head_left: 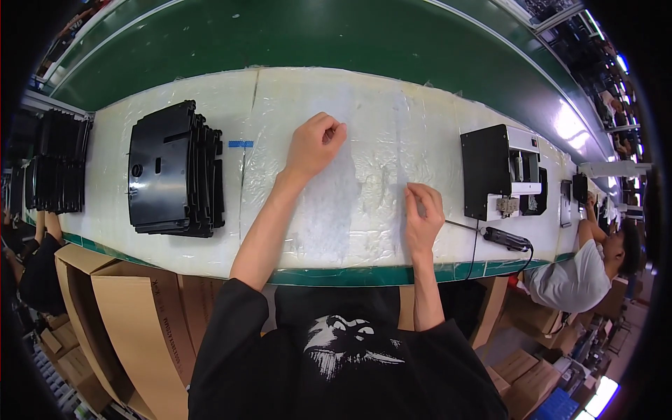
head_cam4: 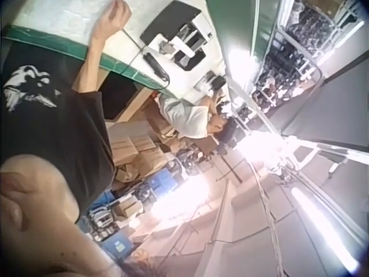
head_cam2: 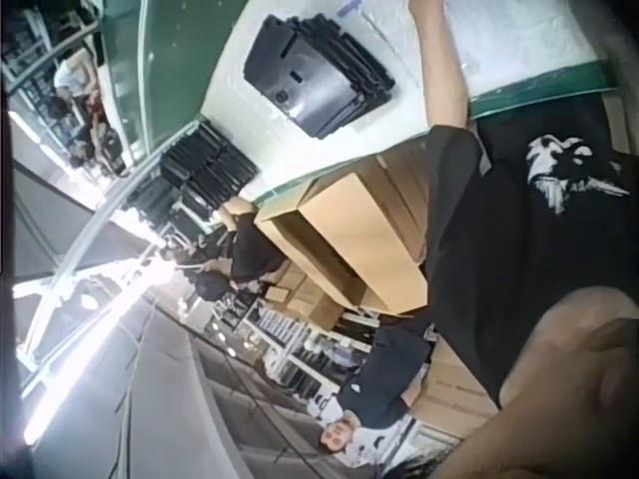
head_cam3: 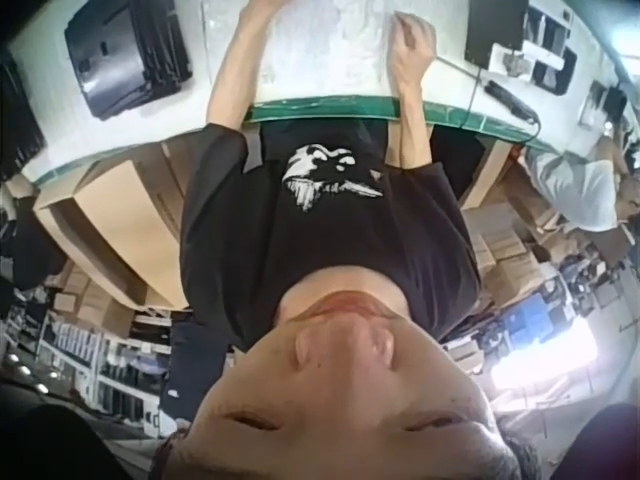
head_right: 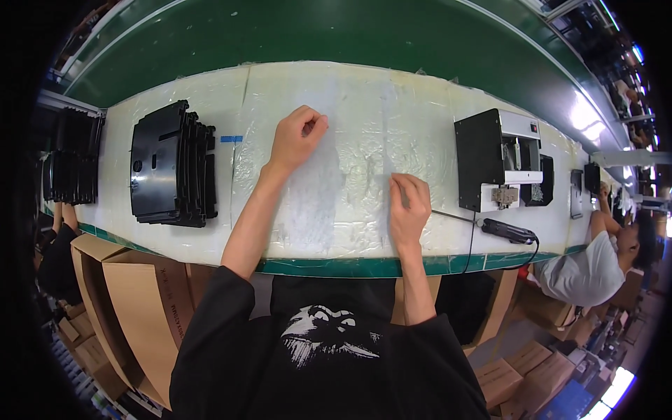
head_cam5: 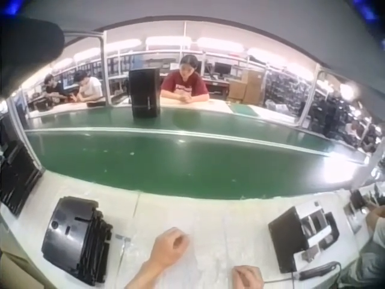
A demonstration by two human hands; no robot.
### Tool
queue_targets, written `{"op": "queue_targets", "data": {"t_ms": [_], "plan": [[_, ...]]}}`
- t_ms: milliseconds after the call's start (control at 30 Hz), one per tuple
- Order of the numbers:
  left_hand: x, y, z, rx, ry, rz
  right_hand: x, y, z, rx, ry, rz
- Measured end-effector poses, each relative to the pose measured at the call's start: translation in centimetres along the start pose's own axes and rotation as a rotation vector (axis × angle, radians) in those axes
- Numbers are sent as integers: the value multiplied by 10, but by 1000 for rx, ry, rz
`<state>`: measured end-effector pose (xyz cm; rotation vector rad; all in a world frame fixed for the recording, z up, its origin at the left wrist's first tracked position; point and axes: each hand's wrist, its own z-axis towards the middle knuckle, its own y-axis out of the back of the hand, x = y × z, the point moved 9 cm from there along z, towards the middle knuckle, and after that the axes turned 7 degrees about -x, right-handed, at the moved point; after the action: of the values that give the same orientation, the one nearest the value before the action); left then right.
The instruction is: The person assembles electronic components onto a plastic chassis by hand, then secures them with an electric screwdriver.
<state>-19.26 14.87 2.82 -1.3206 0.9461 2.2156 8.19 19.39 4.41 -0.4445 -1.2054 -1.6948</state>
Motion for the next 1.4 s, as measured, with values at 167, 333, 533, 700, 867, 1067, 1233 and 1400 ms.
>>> {"op": "queue_targets", "data": {"t_ms": [167,333,533,700,867,1067,1233,1400], "plan": [[0,-2,-2,16,-4,22,2,-11,0,36,17,37],[-3,-4,-3,32,-1,15,12,-14,1,28,155,-25],[1,-4,0,43,12,33,19,-16,4,13,224,-18],[-1,-3,-1,35,2,45,17,-15,2,7,214,-31],[-2,-5,-1,48,-1,46,13,-14,2,6,178,-24],[0,-5,-2,51,-6,49,13,-15,2,20,170,-5],[1,-6,-2,55,2,42,15,-15,3,25,181,-16],[2,-7,-2,62,-2,54,11,-15,1,-1,183,-17]]}}
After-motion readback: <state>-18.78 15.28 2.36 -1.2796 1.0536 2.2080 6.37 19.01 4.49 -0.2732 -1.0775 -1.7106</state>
